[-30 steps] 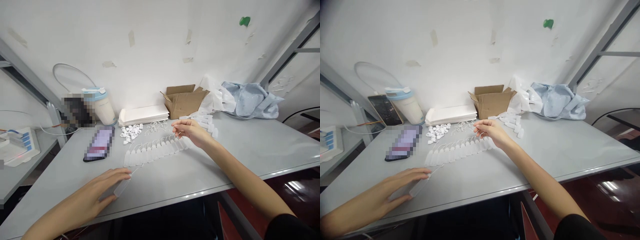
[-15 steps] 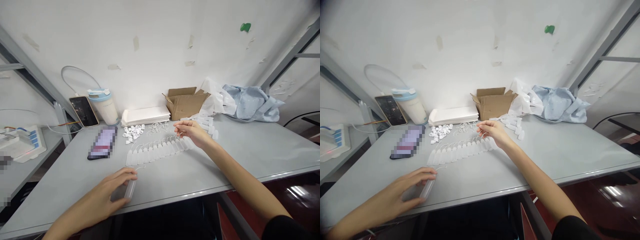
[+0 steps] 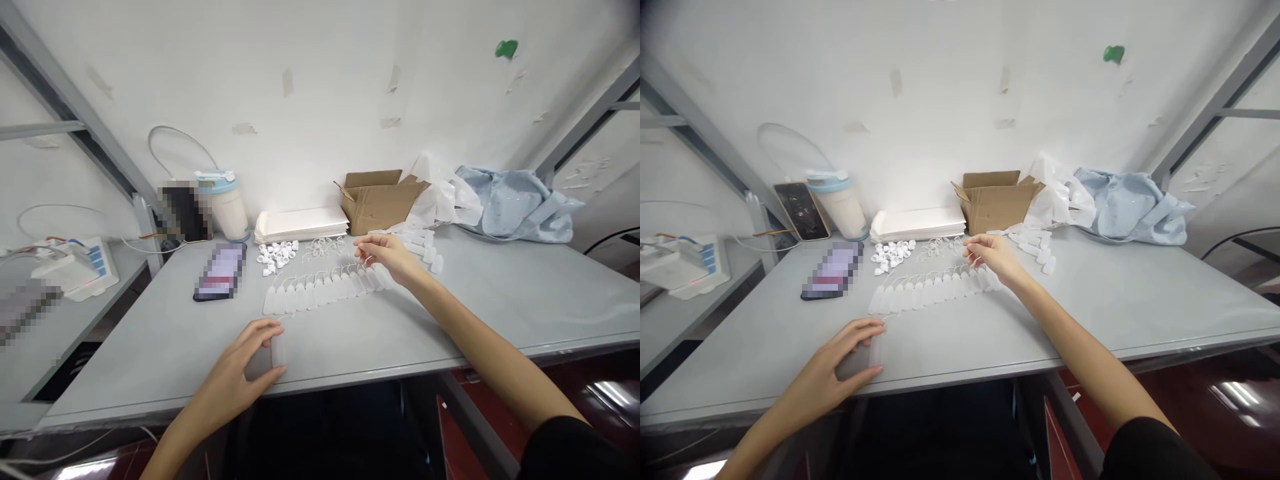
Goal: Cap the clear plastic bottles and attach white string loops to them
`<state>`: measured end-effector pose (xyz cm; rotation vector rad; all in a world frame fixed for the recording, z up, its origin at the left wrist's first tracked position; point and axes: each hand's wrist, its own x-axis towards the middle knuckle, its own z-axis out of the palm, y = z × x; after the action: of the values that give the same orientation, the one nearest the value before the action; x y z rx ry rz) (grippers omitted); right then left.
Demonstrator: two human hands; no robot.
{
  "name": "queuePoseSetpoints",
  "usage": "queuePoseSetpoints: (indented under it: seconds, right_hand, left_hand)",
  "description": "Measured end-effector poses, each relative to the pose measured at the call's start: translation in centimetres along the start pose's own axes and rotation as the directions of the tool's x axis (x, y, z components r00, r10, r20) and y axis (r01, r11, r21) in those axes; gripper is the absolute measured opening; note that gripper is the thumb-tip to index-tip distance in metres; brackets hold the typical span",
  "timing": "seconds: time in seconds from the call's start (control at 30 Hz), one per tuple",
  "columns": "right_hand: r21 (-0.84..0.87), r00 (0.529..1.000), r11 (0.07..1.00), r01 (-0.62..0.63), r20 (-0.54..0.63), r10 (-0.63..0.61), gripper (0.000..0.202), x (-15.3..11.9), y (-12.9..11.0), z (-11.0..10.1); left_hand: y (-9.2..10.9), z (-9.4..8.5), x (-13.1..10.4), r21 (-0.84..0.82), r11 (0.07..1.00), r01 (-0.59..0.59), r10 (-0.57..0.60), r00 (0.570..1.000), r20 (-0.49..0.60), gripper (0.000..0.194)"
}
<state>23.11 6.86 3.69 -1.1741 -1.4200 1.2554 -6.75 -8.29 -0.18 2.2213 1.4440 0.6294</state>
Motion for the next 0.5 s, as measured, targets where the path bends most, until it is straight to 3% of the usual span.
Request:
queuePoseSetpoints:
  seconds: [0.5]
  right_hand:
    - [-0.068, 0.992, 0.991, 0.113, -0.056, -0.117, 0.008, 0.53, 0.26, -0.21]
  left_hand:
    - [-0.18, -0.04, 0.15, 0.019, 1.0, -0.024, 0.025, 0.999, -0.022, 0.043]
